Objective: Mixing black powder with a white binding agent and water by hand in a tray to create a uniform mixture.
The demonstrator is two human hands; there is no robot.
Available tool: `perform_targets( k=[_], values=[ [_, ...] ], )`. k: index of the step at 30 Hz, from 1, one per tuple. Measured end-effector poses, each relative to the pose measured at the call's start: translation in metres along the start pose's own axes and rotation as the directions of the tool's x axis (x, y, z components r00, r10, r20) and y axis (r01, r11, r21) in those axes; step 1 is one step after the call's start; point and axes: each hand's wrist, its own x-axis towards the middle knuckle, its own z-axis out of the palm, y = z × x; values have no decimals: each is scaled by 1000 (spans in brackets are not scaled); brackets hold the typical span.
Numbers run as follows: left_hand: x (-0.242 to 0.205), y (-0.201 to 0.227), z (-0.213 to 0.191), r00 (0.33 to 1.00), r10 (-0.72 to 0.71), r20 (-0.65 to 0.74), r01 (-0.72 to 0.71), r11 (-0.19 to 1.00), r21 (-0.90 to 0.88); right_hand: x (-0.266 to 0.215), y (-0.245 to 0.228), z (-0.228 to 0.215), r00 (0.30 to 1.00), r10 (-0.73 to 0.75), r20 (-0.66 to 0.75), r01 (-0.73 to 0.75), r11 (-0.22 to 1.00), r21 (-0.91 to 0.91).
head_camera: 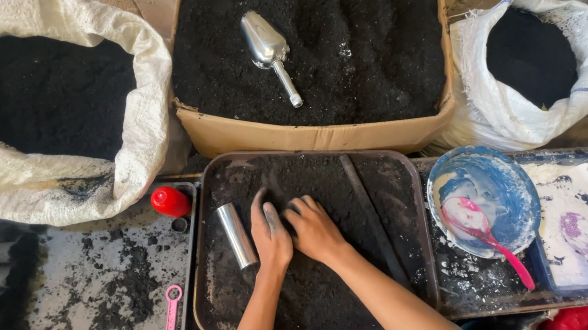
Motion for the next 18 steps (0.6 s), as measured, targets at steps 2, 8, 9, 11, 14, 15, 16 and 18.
perform_targets(
  k=[2,8,9,11,14,15,16,18],
  values=[
    [-3,6,-1,1000,2,14,-2,1000,-22,-15,-14,-25,998,54,-35,-54,998,-14],
    [-1,7,-5,1000,19,-11,-19,1000,-25,-52,-66,-81,951,280,131,-283,959,9],
    [-2,9,-6,1000,18,-25,-19,1000,-19,-57,-71,-82,943,283,176,-286,958,-12],
    [-4,8,-5,999,10,-30,-11,1000,-16,-53,-67,-71,956,263,132,-255,964,-78],
    [-4,8,-5,999,-6,-33,6,1000,-4,-46,-46,-41,975,219,28,-215,970,-113],
    [-4,8,-5,1000,-15,-28,15,1000,-2,-44,-36,-28,979,203,-35,-205,975,-89],
    [-2,8,-4,1000,-14,-25,14,1000,0,-38,-26,-22,978,205,-36,-208,974,-88],
    [-2,7,-4,1000,-23,-16,23,1000,4,-29,-9,-10,983,151,-101,-162,981,-110]
  ],
)
